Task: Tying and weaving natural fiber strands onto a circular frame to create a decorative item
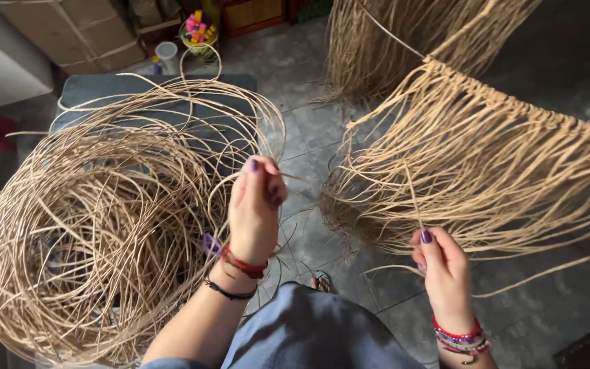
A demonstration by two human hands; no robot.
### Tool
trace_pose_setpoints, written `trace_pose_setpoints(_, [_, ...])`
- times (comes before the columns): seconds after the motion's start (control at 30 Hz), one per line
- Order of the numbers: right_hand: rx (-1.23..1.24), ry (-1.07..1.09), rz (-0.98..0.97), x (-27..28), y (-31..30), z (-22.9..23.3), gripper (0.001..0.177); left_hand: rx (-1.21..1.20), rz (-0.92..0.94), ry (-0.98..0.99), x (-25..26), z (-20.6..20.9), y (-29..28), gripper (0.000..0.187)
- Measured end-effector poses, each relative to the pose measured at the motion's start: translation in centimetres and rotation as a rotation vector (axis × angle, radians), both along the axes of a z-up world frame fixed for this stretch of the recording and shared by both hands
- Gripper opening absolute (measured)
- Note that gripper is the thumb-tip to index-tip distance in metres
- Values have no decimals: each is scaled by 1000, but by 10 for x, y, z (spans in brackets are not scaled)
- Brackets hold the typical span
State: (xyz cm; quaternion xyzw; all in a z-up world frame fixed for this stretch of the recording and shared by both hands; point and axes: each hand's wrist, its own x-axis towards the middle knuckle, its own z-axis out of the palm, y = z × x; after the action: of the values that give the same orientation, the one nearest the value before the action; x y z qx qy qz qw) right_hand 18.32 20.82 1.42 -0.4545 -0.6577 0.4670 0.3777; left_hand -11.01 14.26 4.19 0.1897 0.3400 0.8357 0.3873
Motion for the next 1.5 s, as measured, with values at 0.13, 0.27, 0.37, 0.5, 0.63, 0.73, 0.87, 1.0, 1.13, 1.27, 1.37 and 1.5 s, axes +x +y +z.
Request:
trace_pose_setpoints(0.13, [-129,52,-4,-13,-10,1,22,-139,-163,1250,41,-30,14,15])
trace_pose_setpoints(0.27, [-86,-50,-20,-13,-26,6,19,-20,-778,467,70,-9,9,44])
trace_pose_setpoints(0.37, [-56,-115,-164,12,-28,1,20,-128,-435,324,44,-5,16,42])
trace_pose_setpoints(0.5, [-75,35,-140,18,-32,-10,20,-278,-370,423,32,-5,15,37])
trace_pose_setpoints(0.63, [-60,32,26,-18,-47,16,24,-79,-853,489,79,-25,4,43])
trace_pose_setpoints(0.73, [63,-151,-17,-4,-52,10,24,-38,-733,383,70,-28,2,40])
trace_pose_setpoints(0.87, [-109,-57,-141,20,-61,-13,23,-159,-588,236,60,-35,1,38])
trace_pose_setpoints(1.0, [-105,12,-67,-7,-79,5,24,-10,-1049,255,108,-46,-9,29])
trace_pose_setpoints(1.13, [65,-165,-270,39,-93,-19,19,-91,-787,450,85,-33,4,48])
trace_pose_setpoints(1.27, [-33,-78,-375,67,-109,-29,24,-111,-738,256,94,-43,12,46])
trace_pose_setpoints(1.37, [-50,-7,-310,55,-117,-5,27,-37,-1050,296,138,-39,1,49])
trace_pose_setpoints(1.5, [48,-116,-360,86,-122,0,29,-175,-937,436,145,-22,19,57])
